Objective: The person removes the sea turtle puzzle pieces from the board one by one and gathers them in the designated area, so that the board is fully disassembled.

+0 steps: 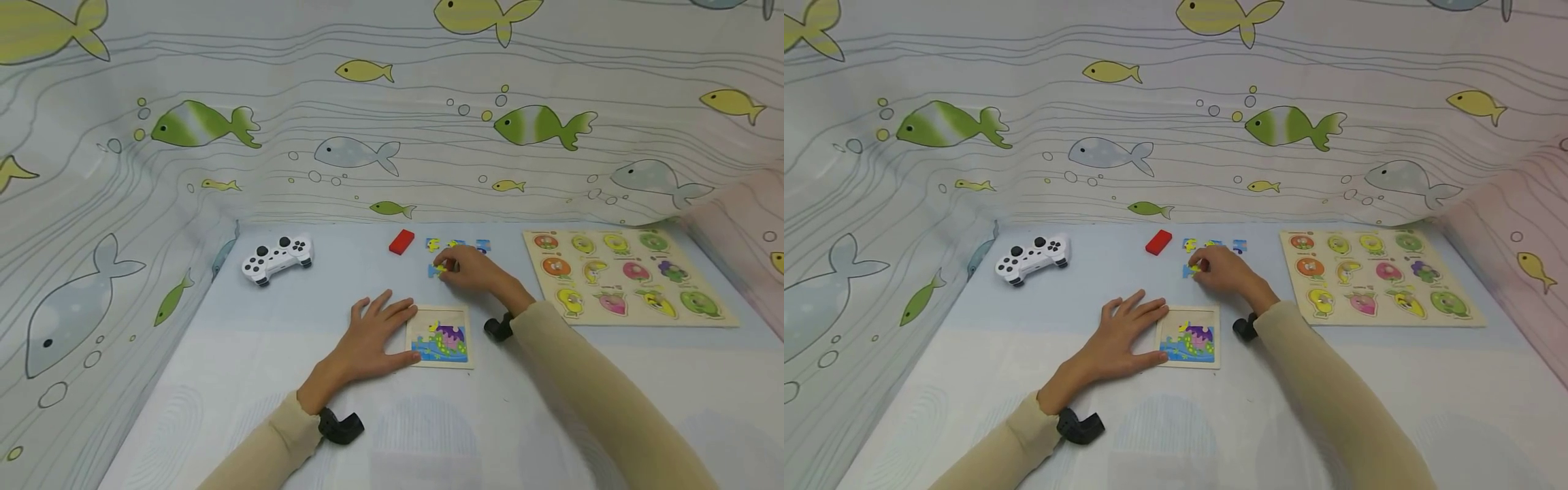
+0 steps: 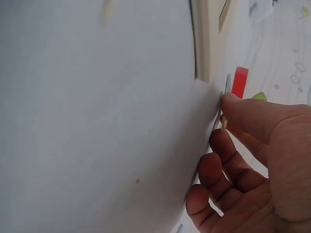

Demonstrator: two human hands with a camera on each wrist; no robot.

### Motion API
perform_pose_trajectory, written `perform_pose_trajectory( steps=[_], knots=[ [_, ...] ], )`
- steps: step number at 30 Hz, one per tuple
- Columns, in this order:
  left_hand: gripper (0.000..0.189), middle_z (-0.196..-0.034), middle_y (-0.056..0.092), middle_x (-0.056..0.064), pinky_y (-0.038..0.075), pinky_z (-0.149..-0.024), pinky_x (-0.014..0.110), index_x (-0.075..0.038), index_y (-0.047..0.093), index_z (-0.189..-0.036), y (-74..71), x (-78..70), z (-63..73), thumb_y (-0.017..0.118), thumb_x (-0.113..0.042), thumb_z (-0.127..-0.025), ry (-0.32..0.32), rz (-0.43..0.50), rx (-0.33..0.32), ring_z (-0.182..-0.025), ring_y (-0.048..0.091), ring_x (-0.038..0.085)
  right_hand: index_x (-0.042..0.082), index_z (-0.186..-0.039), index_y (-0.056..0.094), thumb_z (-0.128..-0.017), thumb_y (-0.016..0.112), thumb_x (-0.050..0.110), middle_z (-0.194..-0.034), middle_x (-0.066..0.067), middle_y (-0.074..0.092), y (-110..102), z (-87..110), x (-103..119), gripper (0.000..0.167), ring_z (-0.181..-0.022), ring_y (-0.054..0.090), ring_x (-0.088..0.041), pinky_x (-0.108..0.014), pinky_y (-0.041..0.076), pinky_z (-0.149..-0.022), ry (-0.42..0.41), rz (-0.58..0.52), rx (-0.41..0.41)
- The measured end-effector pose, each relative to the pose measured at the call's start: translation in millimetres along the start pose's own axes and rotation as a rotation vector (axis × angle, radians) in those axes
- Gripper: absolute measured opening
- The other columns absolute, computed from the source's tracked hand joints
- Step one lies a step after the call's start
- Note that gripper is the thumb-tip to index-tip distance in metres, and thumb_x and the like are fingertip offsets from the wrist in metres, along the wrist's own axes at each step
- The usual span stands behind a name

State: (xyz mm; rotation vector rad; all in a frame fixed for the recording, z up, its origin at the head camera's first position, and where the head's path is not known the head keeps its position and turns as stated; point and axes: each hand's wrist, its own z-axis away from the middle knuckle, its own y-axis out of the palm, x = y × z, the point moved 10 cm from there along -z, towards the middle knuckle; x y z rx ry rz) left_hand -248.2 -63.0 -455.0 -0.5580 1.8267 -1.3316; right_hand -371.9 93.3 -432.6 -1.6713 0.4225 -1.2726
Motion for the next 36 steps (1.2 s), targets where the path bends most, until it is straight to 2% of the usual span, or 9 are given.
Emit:
perform_pose_trajectory(
  steps=[6,20,30,36],
  knots=[
    [0.081,-0.164,0.038,-0.006,0.014,-0.119,0.063,-0.024,0.043,-0.156,0.7,0.3,0.0,0.061,-0.065,-0.089,0.001,0.008,0.002,-0.158,0.02,0.032,0.006,-0.122,0.07,-0.093,0.072,0.014,-0.101,-0.01,0.067,-2.2,-6.0,-1.2,0.03,-0.089,0.057,-0.022,-0.034,0.049,-0.08,-0.009,0.01,-0.009],
    [0.081,-0.164,0.038,-0.007,0.014,-0.119,0.063,-0.024,0.042,-0.156,1.8,0.6,0.1,0.06,-0.066,-0.089,0.007,-0.007,-0.004,-0.158,0.02,0.032,0.011,-0.128,0.069,-0.094,0.07,0.017,-0.1,-0.01,0.066,0.7,-14.4,-8.5,0.034,-0.088,0.055,-0.022,-0.033,0.046,-0.076,0.057,-0.012,-0.003],
    [0.081,-0.165,0.038,-0.007,0.013,-0.119,0.062,-0.024,0.042,-0.156,2.9,1.8,0.2,0.06,-0.066,-0.089,0.004,-0.009,0.001,-0.158,0.019,0.031,0.006,-0.118,0.067,-0.093,0.073,0.017,-0.098,-0.01,0.065,-0.6,-14.4,-12.9,0.028,-0.089,0.055,-0.022,-0.034,0.045,-0.079,0.078,-0.059,-0.039],
    [0.082,-0.164,0.038,-0.008,0.013,-0.119,0.062,-0.024,0.042,-0.156,3.1,2.1,0.4,0.06,-0.067,-0.089,0.005,-0.01,-0.002,-0.158,0.019,0.03,0.007,-0.118,0.067,-0.094,0.072,0.018,-0.096,-0.009,0.063,-1.4,-15.0,-13.9,0.027,-0.088,0.054,-0.022,-0.034,0.044,-0.078,0.105,-0.064,-0.042]
  ],
)
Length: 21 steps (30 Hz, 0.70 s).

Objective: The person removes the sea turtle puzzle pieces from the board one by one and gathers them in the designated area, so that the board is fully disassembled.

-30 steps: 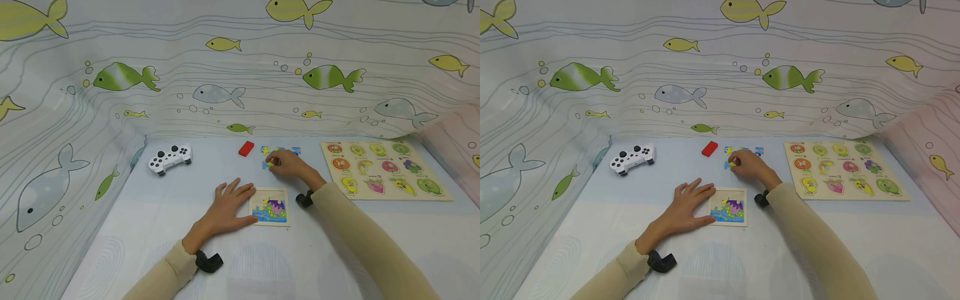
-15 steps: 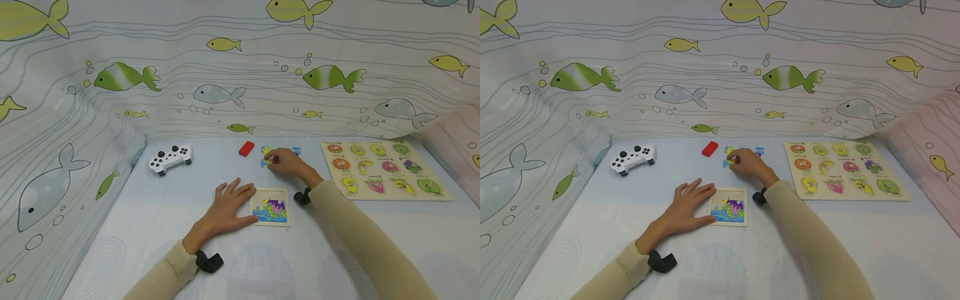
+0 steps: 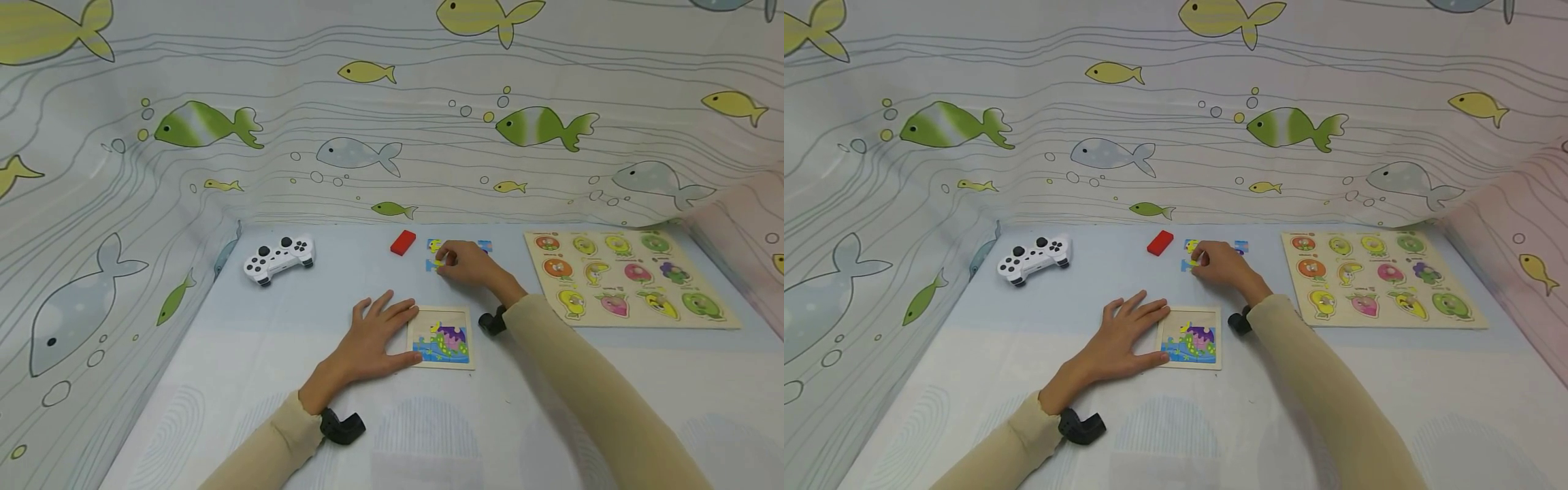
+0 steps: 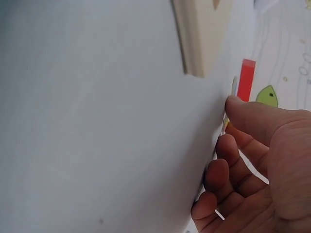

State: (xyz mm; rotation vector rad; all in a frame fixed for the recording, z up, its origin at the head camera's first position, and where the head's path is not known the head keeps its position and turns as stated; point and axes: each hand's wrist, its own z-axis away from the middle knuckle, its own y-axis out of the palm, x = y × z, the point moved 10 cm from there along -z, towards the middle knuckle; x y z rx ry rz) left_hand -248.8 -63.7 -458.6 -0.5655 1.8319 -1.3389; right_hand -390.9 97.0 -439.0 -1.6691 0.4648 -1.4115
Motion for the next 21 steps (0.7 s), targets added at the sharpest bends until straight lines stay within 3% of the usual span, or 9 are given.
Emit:
perform_pose_trajectory(
  steps=[11,21],
  knots=[
    [0.081,-0.164,0.038,-0.007,0.013,-0.119,0.062,-0.025,0.042,-0.156,1.3,0.1,-0.8,0.059,-0.067,-0.089,-0.001,0.0,0.003,-0.158,0.019,0.031,0.006,-0.119,0.067,-0.093,0.072,0.019,-0.094,-0.008,0.063,-2.6,3.8,-2.0,0.029,-0.085,0.055,-0.021,-0.033,0.044,-0.076,0.002,-0.041,-0.024],
    [0.082,-0.165,0.036,-0.008,0.012,-0.12,0.061,-0.026,0.04,-0.157,2.9,2.5,-1.9,0.058,-0.068,-0.09,-0.007,-0.009,0.012,-0.159,0.017,0.03,0.007,-0.117,0.07,-0.093,0.073,0.021,-0.095,-0.007,0.064,-5.3,28.2,-10.5,0.028,-0.084,0.055,-0.019,-0.03,0.046,-0.075,-0.031,-0.114,0.008]
  ],
)
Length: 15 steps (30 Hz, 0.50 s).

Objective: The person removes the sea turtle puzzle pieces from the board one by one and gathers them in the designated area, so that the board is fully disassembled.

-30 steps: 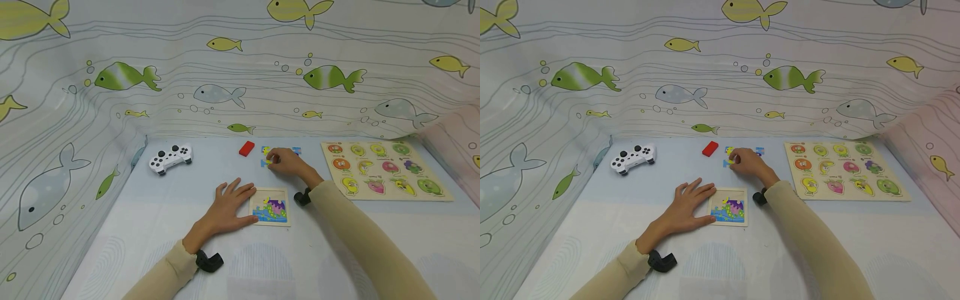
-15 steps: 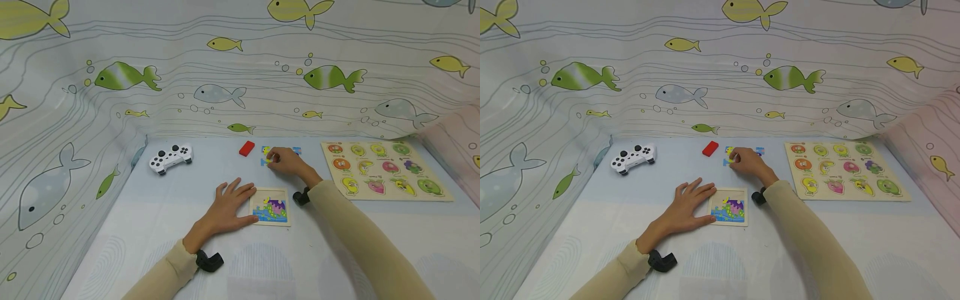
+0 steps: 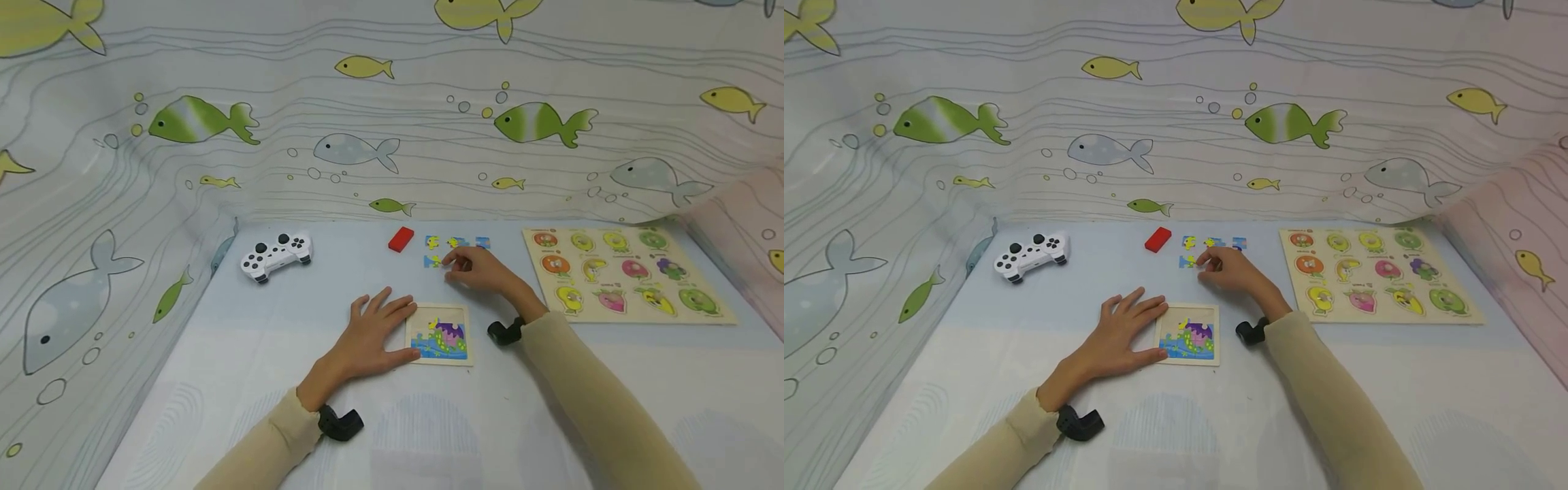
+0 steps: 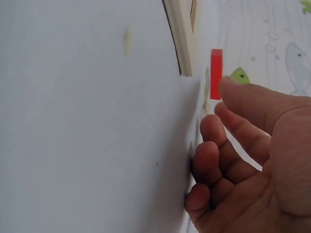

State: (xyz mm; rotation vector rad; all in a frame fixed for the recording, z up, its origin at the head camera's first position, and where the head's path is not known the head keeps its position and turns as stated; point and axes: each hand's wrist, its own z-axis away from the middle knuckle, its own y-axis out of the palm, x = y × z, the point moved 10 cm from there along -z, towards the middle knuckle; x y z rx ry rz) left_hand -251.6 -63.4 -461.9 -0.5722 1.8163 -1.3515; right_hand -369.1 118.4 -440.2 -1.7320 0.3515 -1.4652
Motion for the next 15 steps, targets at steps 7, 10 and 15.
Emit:
perform_pose_trajectory(
  steps=[7,10,15],
  knots=[
    [0.082,-0.164,0.038,-0.007,0.013,-0.119,0.062,-0.024,0.041,-0.157,-0.7,-0.7,-0.5,0.059,-0.066,-0.089,0.002,0.014,-0.01,-0.158,0.019,0.031,0.011,-0.113,0.072,-0.093,0.073,0.02,-0.092,-0.004,0.064,2.9,26.6,-2.7,0.022,-0.082,0.053,-0.019,-0.027,0.044,-0.072,-0.019,-0.06,0.048],
    [0.082,-0.165,0.037,-0.007,0.013,-0.119,0.062,-0.025,0.04,-0.157,-0.2,-0.7,-1.0,0.059,-0.067,-0.09,-0.005,0.01,0.0,-0.158,0.018,0.031,0.011,-0.112,0.073,-0.092,0.075,0.019,-0.09,-0.003,0.064,5.3,36.6,-0.5,0.022,-0.08,0.053,-0.019,-0.026,0.044,-0.071,-0.029,-0.082,0.067],
    [0.082,-0.165,0.036,-0.007,0.013,-0.12,0.062,-0.025,0.04,-0.157,-0.6,-0.8,-1.6,0.058,-0.068,-0.09,-0.005,0.0,0.003,-0.158,0.018,0.03,0.011,-0.111,0.073,-0.091,0.077,0.021,-0.091,-0.004,0.066,11.7,50.6,6.6,0.023,-0.078,0.053,-0.018,-0.023,0.043,-0.069,-0.076,-0.104,0.104]
  ],
)
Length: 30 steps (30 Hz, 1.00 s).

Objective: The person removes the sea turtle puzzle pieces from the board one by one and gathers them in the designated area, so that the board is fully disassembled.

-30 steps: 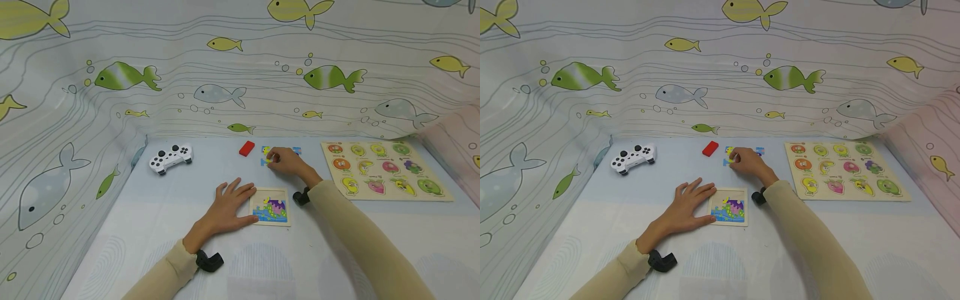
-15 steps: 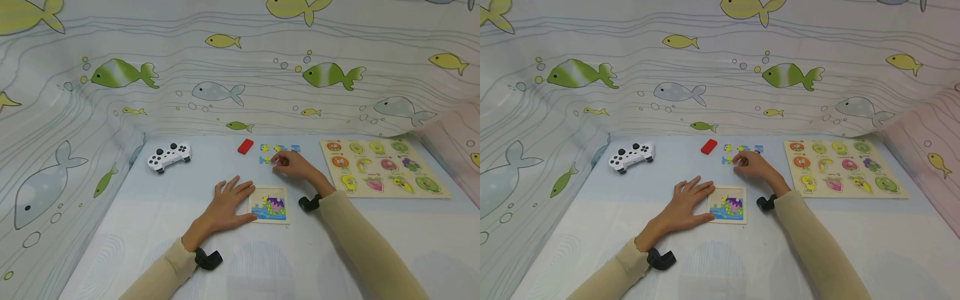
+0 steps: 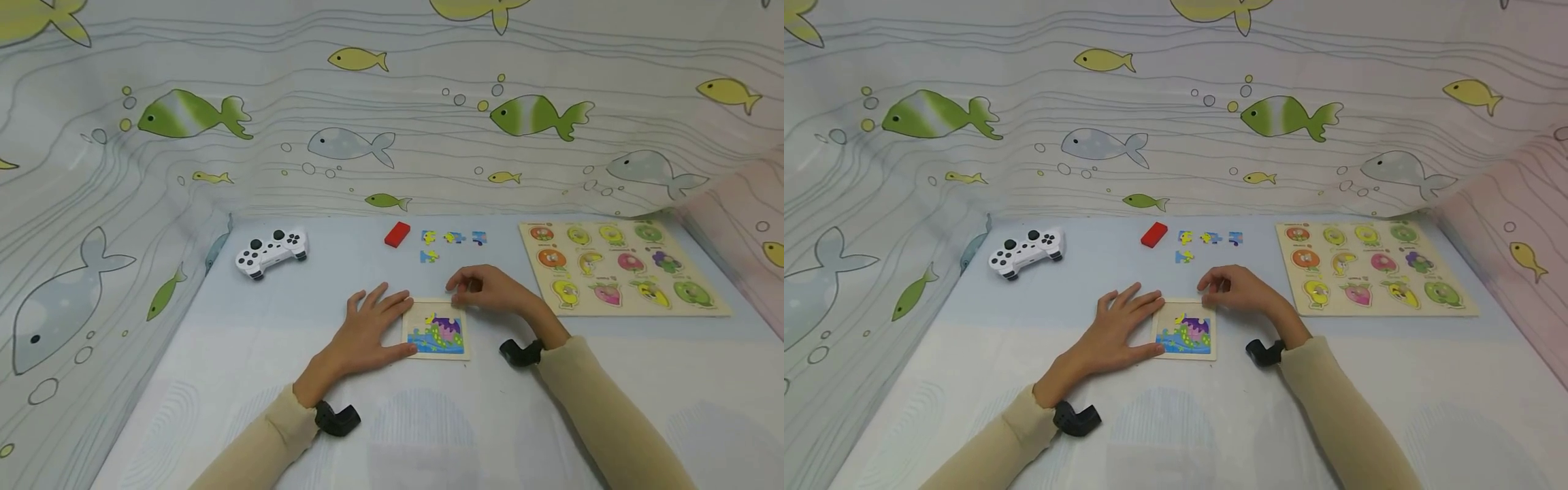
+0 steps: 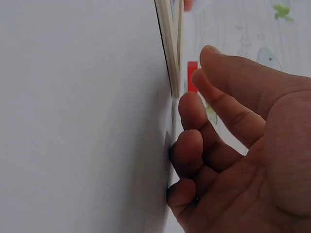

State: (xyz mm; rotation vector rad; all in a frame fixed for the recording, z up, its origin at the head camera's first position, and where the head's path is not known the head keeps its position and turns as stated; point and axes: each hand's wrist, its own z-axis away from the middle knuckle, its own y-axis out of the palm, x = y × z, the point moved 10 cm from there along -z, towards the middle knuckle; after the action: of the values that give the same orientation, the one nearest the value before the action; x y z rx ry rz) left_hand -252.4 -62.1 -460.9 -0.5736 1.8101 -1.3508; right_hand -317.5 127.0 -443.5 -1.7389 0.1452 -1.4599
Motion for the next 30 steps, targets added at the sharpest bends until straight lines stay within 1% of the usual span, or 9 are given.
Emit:
perform_pose_trajectory(
  steps=[4,7,11,16,22,30],
  knots=[
    [0.083,-0.167,0.032,-0.009,0.012,-0.119,0.061,-0.026,0.038,-0.158,-0.4,0.5,-1.5,0.057,-0.069,-0.09,0.005,-0.011,-0.001,-0.158,0.017,0.03,0.012,-0.112,0.073,-0.09,0.079,0.021,-0.1,-0.005,0.069,6.0,10.7,9.6,0.025,-0.081,0.052,-0.017,-0.022,0.042,-0.07,-0.056,-0.015,0.024],
    [0.083,-0.168,0.031,-0.009,0.012,-0.119,0.061,-0.025,0.038,-0.158,-1.0,1.0,-2.2,0.056,-0.069,-0.09,0.009,-0.013,-0.007,-0.159,0.017,0.03,0.012,-0.114,0.073,-0.089,0.08,0.02,-0.106,-0.006,0.069,8.7,16.7,15.8,0.027,-0.083,0.051,-0.018,-0.023,0.042,-0.072,-0.085,-0.02,0.024],
    [0.083,-0.167,0.032,-0.01,0.011,-0.12,0.061,-0.026,0.038,-0.158,-0.8,1.5,-1.9,0.056,-0.07,-0.09,0.004,-0.002,-0.002,-0.159,0.016,0.029,0.016,-0.113,0.075,-0.088,0.08,0.019,-0.105,-0.002,0.068,13.8,18.9,18.1,0.025,-0.087,0.051,-0.018,-0.023,0.042,-0.075,-0.078,-0.003,0.025],
    [0.083,-0.167,0.032,-0.011,0.01,-0.12,0.06,-0.026,0.038,-0.158,1.8,1.8,-0.1,0.055,-0.07,-0.09,-0.003,0.005,0.017,-0.159,0.015,0.029,0.02,-0.112,0.077,-0.089,0.079,0.018,-0.1,0.003,0.065,24.6,19.4,20.7,0.023,-0.09,0.053,-0.016,-0.024,0.045,-0.079,-0.073,0.036,0.049],
    [0.083,-0.167,0.032,-0.01,0.01,-0.12,0.061,-0.027,0.037,-0.159,2.9,1.9,0.0,0.054,-0.071,-0.09,0.0,-0.01,0.02,-0.159,0.015,0.029,0.02,-0.113,0.077,-0.089,0.078,0.018,-0.096,0.002,0.063,32.6,21.8,30.4,0.024,-0.086,0.052,-0.017,-0.026,0.045,-0.075,-0.074,0.088,0.07],
    [0.084,-0.167,0.032,-0.01,0.009,-0.12,0.061,-0.026,0.037,-0.159,2.5,1.6,-1.5,0.056,-0.07,-0.09,0.01,-0.013,0.016,-0.159,0.014,0.029,0.02,-0.113,0.077,-0.091,0.077,0.017,-0.093,0.001,0.061,35.0,21.5,36.5,0.023,-0.085,0.05,-0.015,-0.027,0.042,-0.075,-0.089,0.137,0.062]
  ],
)
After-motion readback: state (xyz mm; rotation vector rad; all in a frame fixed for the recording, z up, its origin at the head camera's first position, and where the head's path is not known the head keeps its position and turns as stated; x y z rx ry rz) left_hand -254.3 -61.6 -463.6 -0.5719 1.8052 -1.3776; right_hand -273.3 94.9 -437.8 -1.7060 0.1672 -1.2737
